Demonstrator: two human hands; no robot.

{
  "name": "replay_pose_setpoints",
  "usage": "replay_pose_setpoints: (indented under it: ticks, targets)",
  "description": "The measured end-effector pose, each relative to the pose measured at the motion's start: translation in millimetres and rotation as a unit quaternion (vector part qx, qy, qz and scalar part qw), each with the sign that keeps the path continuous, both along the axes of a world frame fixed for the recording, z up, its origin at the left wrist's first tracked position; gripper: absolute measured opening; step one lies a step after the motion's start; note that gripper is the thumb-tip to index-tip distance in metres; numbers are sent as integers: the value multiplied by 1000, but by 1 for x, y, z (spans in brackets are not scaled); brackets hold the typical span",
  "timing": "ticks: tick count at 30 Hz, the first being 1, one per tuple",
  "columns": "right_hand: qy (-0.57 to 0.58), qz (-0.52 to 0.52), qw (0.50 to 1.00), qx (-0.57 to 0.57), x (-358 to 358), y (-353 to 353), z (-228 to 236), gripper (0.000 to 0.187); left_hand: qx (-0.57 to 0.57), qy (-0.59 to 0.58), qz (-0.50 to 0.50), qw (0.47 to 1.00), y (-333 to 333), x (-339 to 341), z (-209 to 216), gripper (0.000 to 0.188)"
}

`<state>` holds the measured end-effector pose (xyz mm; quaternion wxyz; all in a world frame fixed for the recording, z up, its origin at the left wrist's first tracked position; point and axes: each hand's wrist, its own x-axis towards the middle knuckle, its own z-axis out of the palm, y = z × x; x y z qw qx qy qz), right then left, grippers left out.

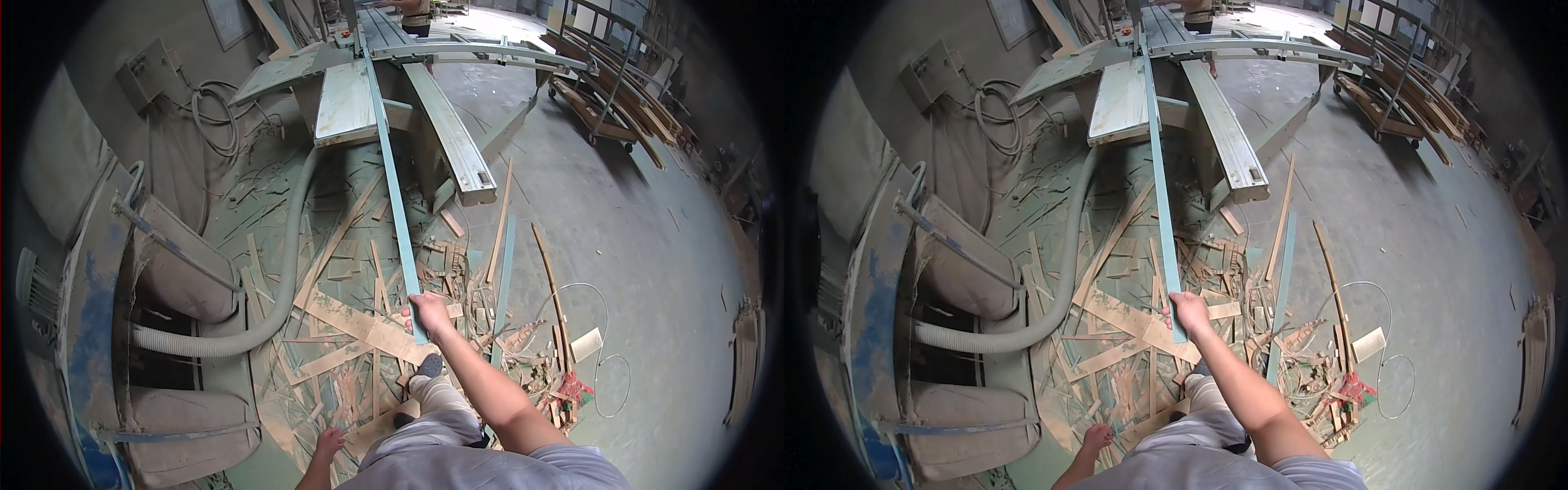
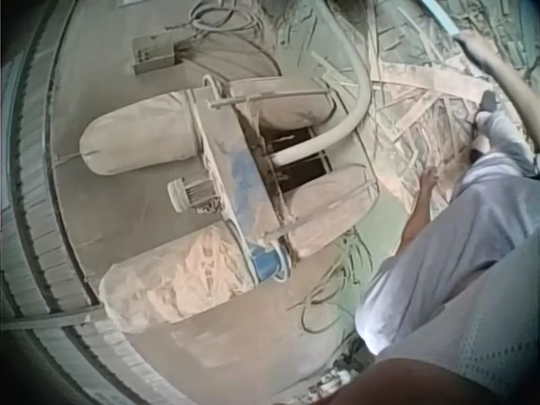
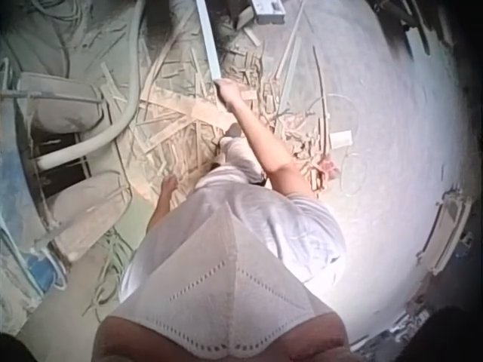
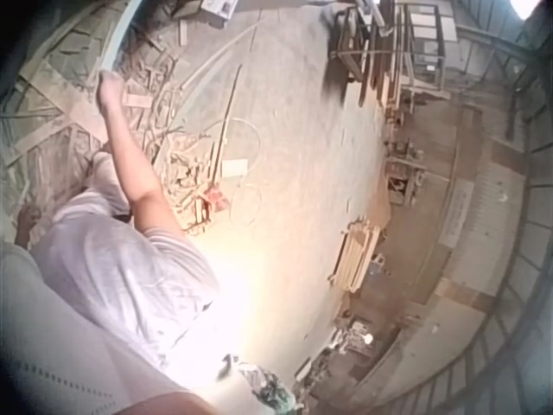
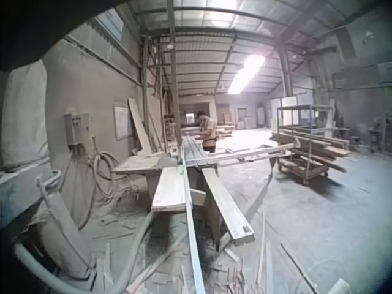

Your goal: Moving cut wood strips from a processing table and organizing them onto a storage rack in a factory setting.

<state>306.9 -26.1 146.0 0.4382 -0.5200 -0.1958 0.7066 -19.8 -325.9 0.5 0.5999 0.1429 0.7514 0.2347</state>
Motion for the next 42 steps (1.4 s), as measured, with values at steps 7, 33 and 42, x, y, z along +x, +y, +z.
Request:
replay_pose_setpoints:
  ticks: [7,33,42]
  targets:
    - [-3,2,1000,4,-1,3,0,18,-8,-5,-6,1000,0,2,-1,15]
    - [-15,2,1000,6,-2,0,-1,21,-14,-5,-3,1000,-3,0,0,15]
    - [-17,7,1000,-1,-4,1,1,22,-10,-14,18,1000,-5,-6,-9,16]
